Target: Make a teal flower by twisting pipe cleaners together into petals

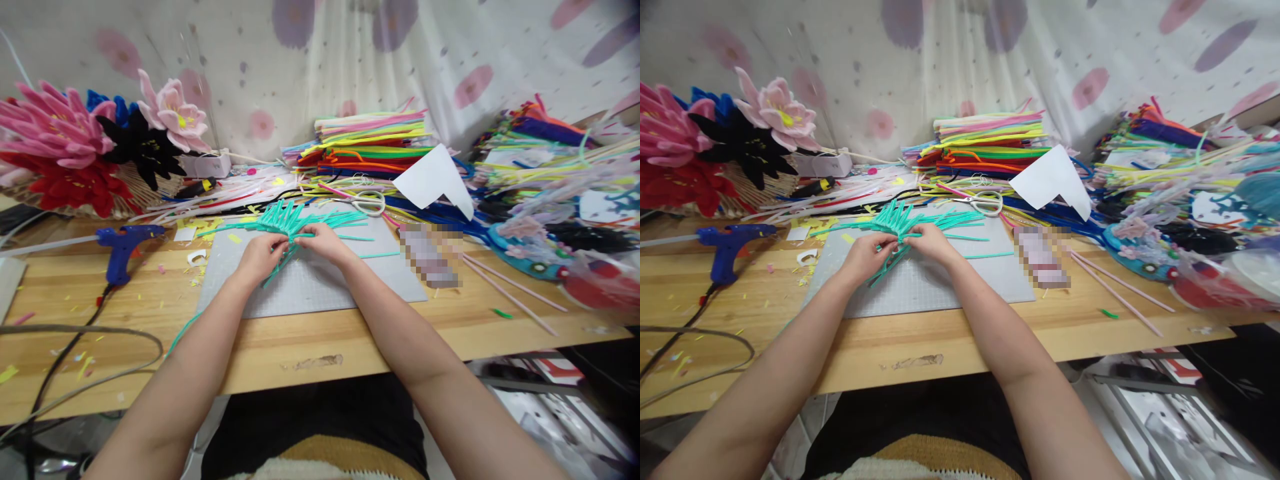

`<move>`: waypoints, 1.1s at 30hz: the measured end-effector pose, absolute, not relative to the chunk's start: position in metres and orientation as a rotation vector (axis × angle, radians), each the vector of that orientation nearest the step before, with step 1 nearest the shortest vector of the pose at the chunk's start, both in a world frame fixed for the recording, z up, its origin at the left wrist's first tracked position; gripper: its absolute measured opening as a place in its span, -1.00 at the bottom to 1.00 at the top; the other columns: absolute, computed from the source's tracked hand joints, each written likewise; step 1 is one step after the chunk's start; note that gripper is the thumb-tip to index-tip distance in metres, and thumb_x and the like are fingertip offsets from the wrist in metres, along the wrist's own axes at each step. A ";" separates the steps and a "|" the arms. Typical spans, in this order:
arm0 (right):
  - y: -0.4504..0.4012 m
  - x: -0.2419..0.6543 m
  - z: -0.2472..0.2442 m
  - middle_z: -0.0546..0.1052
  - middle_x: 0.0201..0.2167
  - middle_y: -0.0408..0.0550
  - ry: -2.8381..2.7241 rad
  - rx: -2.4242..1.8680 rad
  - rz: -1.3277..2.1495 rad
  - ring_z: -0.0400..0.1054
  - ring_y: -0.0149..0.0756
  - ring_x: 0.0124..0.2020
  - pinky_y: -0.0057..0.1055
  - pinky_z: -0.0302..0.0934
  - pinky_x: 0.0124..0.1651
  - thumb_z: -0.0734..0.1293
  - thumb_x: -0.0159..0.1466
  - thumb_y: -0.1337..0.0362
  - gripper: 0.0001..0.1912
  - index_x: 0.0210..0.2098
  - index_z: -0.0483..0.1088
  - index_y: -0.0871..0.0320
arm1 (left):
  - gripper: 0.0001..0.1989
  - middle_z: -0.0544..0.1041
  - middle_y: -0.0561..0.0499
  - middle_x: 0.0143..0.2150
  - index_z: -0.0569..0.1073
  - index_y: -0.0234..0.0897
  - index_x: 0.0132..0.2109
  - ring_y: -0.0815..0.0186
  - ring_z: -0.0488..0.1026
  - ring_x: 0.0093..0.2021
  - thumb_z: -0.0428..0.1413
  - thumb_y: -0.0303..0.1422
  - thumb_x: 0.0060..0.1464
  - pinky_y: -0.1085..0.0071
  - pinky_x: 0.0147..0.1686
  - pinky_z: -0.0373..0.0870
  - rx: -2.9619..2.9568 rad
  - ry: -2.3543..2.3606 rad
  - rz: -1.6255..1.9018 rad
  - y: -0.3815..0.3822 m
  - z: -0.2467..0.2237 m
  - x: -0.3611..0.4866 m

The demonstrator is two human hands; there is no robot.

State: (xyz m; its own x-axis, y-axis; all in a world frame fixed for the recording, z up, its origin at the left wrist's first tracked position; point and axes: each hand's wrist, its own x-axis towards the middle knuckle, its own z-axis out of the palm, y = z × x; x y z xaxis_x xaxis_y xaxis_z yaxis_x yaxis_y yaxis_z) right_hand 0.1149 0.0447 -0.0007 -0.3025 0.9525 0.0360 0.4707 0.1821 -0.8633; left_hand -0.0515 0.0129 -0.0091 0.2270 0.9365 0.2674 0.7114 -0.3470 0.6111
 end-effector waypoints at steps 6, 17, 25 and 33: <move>0.044 0.116 0.001 0.35 -0.62 -0.20 -1.871 -1.308 1.049 0.18 -0.46 -0.50 -0.49 0.04 -0.35 0.30 0.03 0.32 -0.87 -0.59 0.38 0.26 | -0.81 0.58 -0.02 -0.35 0.55 -0.28 -0.28 0.31 0.46 -0.34 0.06 -0.36 0.02 0.44 -0.33 0.31 1.998 1.510 0.911 0.013 -0.007 -0.050; 0.045 0.118 0.001 0.40 -0.58 -0.17 -1.959 -1.321 0.990 0.22 -0.45 -0.47 -0.50 0.05 -0.36 0.29 0.05 0.33 -0.87 -0.52 0.43 0.28 | -0.77 0.50 0.06 -0.53 0.54 -0.31 -0.32 0.44 0.28 -0.64 0.07 -0.26 -0.02 0.50 -0.61 0.19 1.729 1.361 0.918 0.019 -0.018 -0.052; 0.046 0.115 -0.002 0.47 -0.49 -0.10 -1.974 -1.360 0.955 0.29 -0.37 -0.40 -0.47 0.10 -0.31 0.30 0.03 0.32 -0.84 -0.46 0.48 0.28 | -0.82 0.57 -0.01 -0.39 0.53 -0.26 -0.32 0.32 0.44 -0.38 0.06 -0.32 0.00 0.45 -0.38 0.28 2.050 1.590 0.875 0.012 -0.009 -0.049; 0.045 0.112 -0.001 0.37 -0.63 -0.18 -1.912 -1.339 1.023 0.21 -0.44 -0.51 -0.48 0.06 -0.37 0.30 0.01 0.32 -0.87 -0.59 0.41 0.26 | -0.90 0.52 -0.07 -0.39 0.44 -0.27 -0.41 0.27 0.43 -0.34 0.03 -0.43 -0.01 0.39 -0.31 0.26 2.320 1.735 0.810 0.008 -0.008 -0.039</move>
State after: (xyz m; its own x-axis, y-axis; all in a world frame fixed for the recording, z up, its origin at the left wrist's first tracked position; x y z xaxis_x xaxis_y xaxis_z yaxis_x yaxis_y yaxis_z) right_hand 0.1123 0.0451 -0.0009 -0.3242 0.9454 0.0338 0.4964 0.2005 -0.8446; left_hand -0.0393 0.0079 -0.0079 0.1934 0.9215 0.3368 0.8497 -0.3290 0.4122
